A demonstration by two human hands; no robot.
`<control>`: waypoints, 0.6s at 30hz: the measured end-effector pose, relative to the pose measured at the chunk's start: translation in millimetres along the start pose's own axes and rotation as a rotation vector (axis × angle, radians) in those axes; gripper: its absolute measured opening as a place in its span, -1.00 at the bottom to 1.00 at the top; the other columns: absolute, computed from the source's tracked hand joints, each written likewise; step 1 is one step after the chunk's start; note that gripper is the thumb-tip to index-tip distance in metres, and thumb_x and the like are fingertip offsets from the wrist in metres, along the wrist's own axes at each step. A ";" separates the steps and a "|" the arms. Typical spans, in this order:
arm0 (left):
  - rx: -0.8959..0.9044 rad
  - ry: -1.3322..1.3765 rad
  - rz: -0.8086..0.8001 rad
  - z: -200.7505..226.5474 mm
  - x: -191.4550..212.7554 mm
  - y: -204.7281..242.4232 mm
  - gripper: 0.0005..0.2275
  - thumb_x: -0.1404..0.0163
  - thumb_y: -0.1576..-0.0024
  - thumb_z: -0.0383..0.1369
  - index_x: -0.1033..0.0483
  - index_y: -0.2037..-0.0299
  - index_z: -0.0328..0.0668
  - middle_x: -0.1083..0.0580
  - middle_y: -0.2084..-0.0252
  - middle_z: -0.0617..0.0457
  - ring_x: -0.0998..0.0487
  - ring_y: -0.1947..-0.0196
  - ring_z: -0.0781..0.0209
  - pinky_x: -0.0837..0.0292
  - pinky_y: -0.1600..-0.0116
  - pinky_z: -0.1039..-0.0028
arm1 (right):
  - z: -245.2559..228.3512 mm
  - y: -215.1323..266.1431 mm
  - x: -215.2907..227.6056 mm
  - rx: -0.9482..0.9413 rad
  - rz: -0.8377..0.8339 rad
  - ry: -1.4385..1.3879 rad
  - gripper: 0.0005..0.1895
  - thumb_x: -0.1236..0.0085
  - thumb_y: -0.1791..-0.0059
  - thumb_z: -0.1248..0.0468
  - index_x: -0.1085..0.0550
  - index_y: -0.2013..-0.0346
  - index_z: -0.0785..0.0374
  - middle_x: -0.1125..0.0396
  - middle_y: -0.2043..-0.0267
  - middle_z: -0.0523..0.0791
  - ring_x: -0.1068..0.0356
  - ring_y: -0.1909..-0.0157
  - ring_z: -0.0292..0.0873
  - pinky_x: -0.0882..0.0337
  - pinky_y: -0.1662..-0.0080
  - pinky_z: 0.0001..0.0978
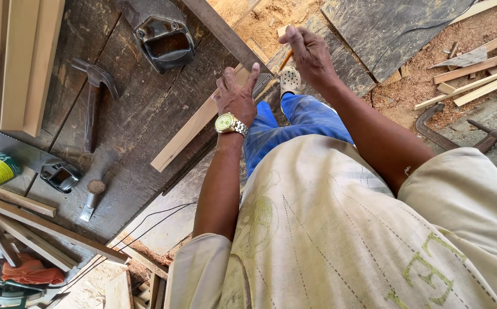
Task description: Measuring, marking, and sawing wooden planks to assemble or repair furniture.
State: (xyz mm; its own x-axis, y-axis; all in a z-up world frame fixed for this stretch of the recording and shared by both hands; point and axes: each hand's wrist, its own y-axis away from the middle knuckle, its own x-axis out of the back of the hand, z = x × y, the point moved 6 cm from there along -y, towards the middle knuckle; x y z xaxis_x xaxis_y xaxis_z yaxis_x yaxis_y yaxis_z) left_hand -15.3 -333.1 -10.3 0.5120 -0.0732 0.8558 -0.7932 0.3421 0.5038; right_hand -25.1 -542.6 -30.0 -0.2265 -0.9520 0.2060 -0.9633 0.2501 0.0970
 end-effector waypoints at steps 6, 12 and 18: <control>-0.011 0.037 0.033 -0.7 2.8 2.3 -0.27 -0.06 -0.10 -0.48 -0.09 -0.40 0.68 -0.09 -0.41 -0.29 -0.18 -0.37 -0.45 -0.27 -0.19 -0.41 | -39.5 -5.1 -13.0 -0.128 -0.132 0.071 -0.61 -0.02 -0.20 0.01 -0.57 0.12 0.30 -0.43 0.48 -0.09 -0.44 0.42 -0.35 -0.44 0.38 -0.47; -0.018 0.034 0.075 -0.1 7.6 3.6 -0.26 -0.05 -0.08 -0.52 -0.12 -0.38 0.69 -0.11 -0.38 -0.26 -0.19 -0.34 -0.44 -0.30 -0.15 -0.41 | -51.7 -5.1 -22.5 0.016 -0.187 0.094 -0.69 -0.05 -0.22 0.10 -0.57 0.04 0.30 -0.51 0.35 -0.12 -0.51 0.29 -0.35 -0.51 0.26 -0.46; -0.012 0.032 0.040 -0.4 8.8 2.5 -0.26 -0.06 -0.08 -0.51 -0.13 -0.38 0.69 -0.13 -0.37 -0.23 -0.24 -0.32 -0.36 -0.35 -0.14 -0.36 | -51.2 -7.8 -27.5 0.051 -0.212 0.169 -0.74 -0.08 -0.17 0.23 -0.52 -0.06 0.34 -0.53 0.21 -0.07 -0.54 0.20 -0.24 -0.51 0.18 -0.36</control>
State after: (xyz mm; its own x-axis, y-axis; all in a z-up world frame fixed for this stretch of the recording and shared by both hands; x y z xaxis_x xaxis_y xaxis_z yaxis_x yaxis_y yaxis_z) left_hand -12.7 -332.6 -1.5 0.4906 -0.0296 0.8709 -0.8091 0.3557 0.4679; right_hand -4.0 -509.4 13.4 0.0038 -0.9381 0.3464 -0.9937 0.0353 0.1066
